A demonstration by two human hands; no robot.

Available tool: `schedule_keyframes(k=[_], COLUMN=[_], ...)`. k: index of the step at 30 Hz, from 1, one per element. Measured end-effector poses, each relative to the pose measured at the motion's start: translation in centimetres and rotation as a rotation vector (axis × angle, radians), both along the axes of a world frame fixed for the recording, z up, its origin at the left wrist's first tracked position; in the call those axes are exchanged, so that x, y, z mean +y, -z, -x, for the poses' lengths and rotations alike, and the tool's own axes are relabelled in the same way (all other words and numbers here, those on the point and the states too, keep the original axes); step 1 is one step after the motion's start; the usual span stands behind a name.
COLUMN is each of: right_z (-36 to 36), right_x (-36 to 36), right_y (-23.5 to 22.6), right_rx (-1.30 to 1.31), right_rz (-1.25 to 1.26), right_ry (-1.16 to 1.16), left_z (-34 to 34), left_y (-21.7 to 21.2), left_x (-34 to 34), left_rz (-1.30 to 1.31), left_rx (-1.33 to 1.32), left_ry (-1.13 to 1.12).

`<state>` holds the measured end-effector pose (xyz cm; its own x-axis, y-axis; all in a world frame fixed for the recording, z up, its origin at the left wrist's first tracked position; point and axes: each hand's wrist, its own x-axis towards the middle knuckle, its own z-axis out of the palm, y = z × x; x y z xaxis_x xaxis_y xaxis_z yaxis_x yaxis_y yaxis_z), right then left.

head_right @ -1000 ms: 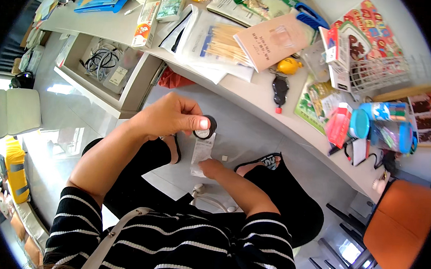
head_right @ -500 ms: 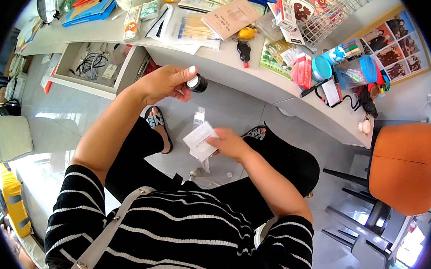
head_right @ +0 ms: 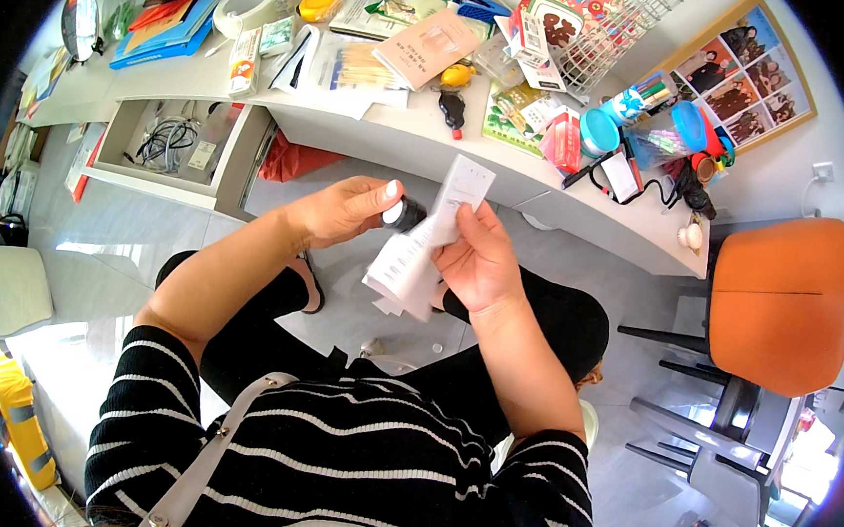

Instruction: The person organizes various items on a desk and in a drawer, handling cables, a small box, a roll of tape, and papers.

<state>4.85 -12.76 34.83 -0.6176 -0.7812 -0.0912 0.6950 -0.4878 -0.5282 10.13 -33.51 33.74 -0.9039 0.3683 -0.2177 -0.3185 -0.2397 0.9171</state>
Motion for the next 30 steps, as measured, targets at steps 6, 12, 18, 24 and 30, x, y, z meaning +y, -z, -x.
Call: schedule_keyframes(k=[6, 12, 18, 24, 30], right_z=[-3.2, -2.5, -1.8, -3.4, -3.1], right_x=[-4.5, -5.7, -1.5, -2.2, -2.4], right_y=[-0.7, -1.3, 12.9, 6.7, -0.6], right_rx=[0.200, -0.140, 0.234, 0.173, 0.302], right_rz=[-0.257, -0.203, -1.197, -0.624, -0.578], right_ry=[0.482, 0.547, -0.030, 0.251, 0.229], left_z=[-0.8, -0.4, -0.7, -0.8, -0.3], left_y=[-1.6, -2.0, -2.4, -1.5, 0.0], left_x=[2.5, 1.1, -0.8, -0.2, 0.2], left_rz=[0.157, 0.073, -0.082, -0.048, 0.195], left_rx=[0.311, 0.166, -0.089, -0.021, 0.256], left_ry=[-0.339, -0.578, -0.603, -0.556, -0.569])
